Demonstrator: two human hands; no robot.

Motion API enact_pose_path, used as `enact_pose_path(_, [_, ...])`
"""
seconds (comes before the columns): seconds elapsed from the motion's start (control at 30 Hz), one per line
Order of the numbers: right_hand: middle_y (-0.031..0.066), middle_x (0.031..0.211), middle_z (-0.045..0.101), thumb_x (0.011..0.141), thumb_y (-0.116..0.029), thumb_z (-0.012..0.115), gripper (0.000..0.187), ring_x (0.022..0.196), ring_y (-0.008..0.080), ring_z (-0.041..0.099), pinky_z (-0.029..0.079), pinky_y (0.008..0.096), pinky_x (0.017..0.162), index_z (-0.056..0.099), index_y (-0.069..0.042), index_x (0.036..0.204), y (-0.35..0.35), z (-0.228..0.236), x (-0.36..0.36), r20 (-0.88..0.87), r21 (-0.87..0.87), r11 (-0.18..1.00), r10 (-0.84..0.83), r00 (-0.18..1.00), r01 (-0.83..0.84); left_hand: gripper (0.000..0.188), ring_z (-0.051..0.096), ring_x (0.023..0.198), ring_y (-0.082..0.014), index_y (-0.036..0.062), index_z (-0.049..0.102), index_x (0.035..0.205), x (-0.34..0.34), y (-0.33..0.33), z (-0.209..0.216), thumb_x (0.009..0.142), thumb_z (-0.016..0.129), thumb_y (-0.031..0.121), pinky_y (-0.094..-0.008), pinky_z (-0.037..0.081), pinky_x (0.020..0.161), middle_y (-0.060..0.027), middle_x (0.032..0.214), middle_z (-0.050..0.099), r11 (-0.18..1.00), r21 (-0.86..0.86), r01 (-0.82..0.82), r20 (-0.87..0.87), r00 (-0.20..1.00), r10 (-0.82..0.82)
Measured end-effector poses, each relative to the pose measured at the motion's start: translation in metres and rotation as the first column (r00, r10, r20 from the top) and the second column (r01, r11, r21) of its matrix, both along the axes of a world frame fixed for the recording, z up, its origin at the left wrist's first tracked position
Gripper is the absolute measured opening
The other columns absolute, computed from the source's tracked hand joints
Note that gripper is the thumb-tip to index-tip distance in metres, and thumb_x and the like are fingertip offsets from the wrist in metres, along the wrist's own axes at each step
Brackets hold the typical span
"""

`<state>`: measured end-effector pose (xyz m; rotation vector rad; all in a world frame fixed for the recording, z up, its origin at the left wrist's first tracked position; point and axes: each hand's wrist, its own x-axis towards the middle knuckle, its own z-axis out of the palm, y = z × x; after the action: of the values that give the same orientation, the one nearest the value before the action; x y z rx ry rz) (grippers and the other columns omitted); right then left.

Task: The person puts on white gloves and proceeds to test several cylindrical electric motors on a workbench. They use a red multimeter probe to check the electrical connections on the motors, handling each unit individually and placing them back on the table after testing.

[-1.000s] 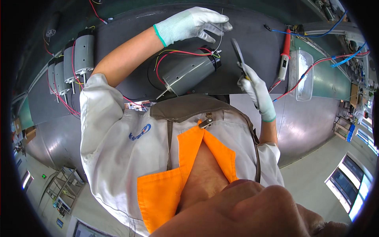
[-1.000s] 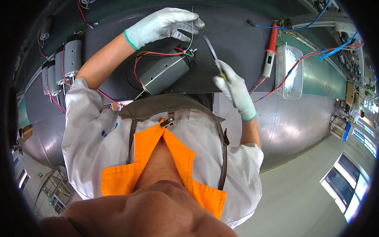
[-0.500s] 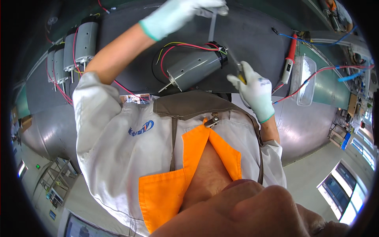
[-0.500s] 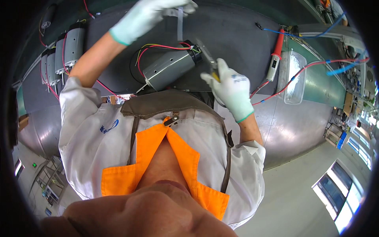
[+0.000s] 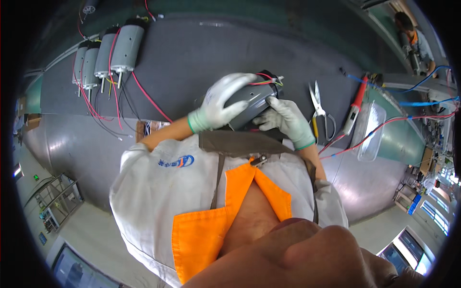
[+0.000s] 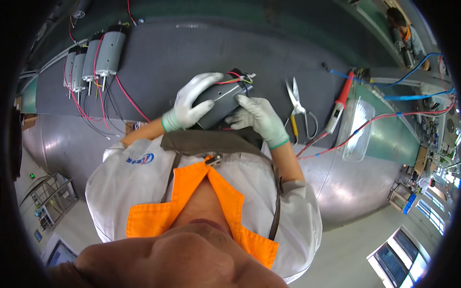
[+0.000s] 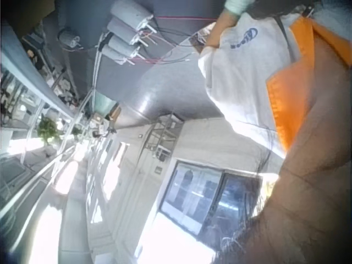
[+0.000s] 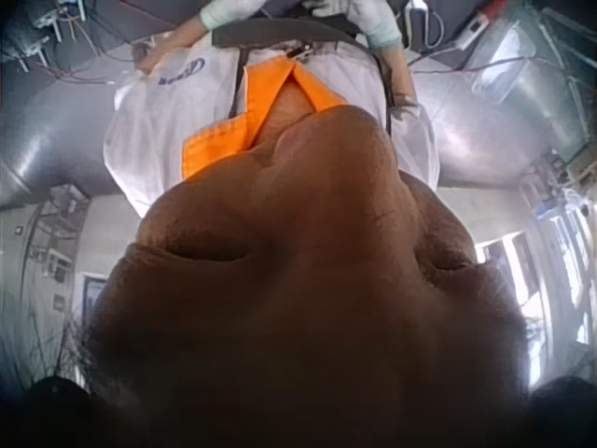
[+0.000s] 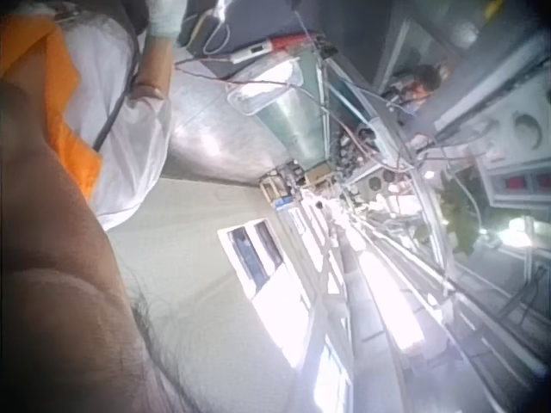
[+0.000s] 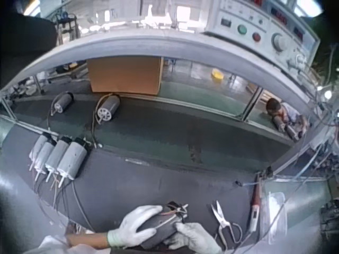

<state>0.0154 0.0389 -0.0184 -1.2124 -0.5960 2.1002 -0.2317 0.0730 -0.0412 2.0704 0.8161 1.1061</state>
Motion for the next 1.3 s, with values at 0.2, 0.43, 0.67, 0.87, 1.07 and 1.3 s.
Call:
enact_pose_path(0.2, [0.0165, 0.121, 0.067, 0.102, -0.025, 0.061, 0.05, 0.096, 0.0212, 0.071, 0.06, 0.0331, 0.086, 0.054, 0.009, 0.138, 0.146, -0.017, -0.009, 0.205, 0.632, 0.751, -0.397, 0.894, 0.189, 0.055, 0.063, 0.111, -0.0362, 0.0041, 0.056, 0.138, 0.065, 0.141, 0.007, 0.091, 0.069, 0.03, -0.0417, 0.052, 0.093, -0.019, 0.121, 0.063, 0.79, 0.129, -0.599, -0.094, 0.786, 0.611])
enact_pose_path(0.43, [0.0187, 0.122, 0.07, 0.104, -0.022, 0.059, 0.042, 0.102, 0.0236, 0.072, 0.059, 0.0343, 0.089, 0.059, 0.006, 0.135, 0.089, 0.01, 0.071, 0.239, 0.649, 0.719, -0.504, 0.83, 0.249, 0.029, 0.064, 0.075, -0.0174, 0.0045, 0.062, 0.119, -0.003, 0.214, 0.005, 0.098, 0.064, 0.025, -0.0314, 0.052, 0.069, -0.004, 0.088, 0.063, 0.592, -0.764, 0.257, 0.516, 0.794, 0.321])
enact_pose_path(0.67, [0.0127, 0.104, 0.069, 0.1, -0.021, 0.066, 0.061, 0.08, 0.0178, 0.066, 0.056, 0.0307, 0.07, 0.038, -0.004, 0.151, 0.047, -0.01, 0.213, -0.053, 0.662, 0.245, -0.928, 0.369, 0.709, 0.047, 0.06, 0.082, -0.0155, -0.0045, 0.053, 0.139, 0.001, 0.083, 0.002, 0.101, 0.061, 0.024, -0.0282, 0.052, 0.074, -0.0053, 0.094, 0.06, 0.437, -0.764, 0.474, 0.595, 0.779, 0.195])
enact_pose_path(0.87, [0.0121, 0.086, 0.074, 0.099, -0.027, 0.066, 0.033, 0.068, 0.014, 0.069, 0.056, 0.0249, 0.059, 0.072, 0.003, 0.111, 0.086, 0.033, 0.113, 0.553, 0.623, 0.782, -0.438, 0.709, -0.003, 0.047, 0.07, 0.094, -0.0201, -0.0054, 0.058, 0.132, 0.026, 0.06, 0.022, 0.104, 0.058, 0.032, -0.0337, 0.058, 0.085, -0.0129, 0.109, 0.068, 0.278, -0.711, 0.646, 0.68, 0.732, 0.039])
enact_pose_path(1.07, [0.006, 0.093, 0.075, 0.099, -0.017, 0.066, 0.026, 0.078, 0.0106, 0.069, 0.055, 0.0235, 0.07, 0.073, -0.002, 0.119, 0.047, 0.002, 0.005, 0.424, 0.493, 0.841, -0.007, 0.905, -0.224, 0.04, 0.073, 0.094, -0.0219, -0.0057, 0.064, 0.125, 0.023, 0.071, 0.039, 0.104, 0.058, 0.028, -0.0346, 0.059, 0.084, -0.0133, 0.105, 0.071, 0.505, -0.672, 0.542, 0.689, 0.707, 0.158])
enact_pose_path(1.3, [0.0154, 0.083, 0.071, 0.101, -0.024, 0.062, 0.068, 0.072, 0.0192, 0.07, 0.056, 0.028, 0.064, 0.033, 0.002, 0.156, 0.035, 0.051, -0.006, 0.083, 0.71, 0.699, -0.206, 0.975, 0.088, 0.035, 0.073, 0.093, -0.0218, -0.0051, 0.066, 0.124, 0.035, 0.071, 0.049, 0.103, 0.059, 0.023, -0.035, 0.059, 0.083, -0.0155, 0.113, 0.072, 0.564, -0.715, 0.413, 0.631, 0.729, 0.265])
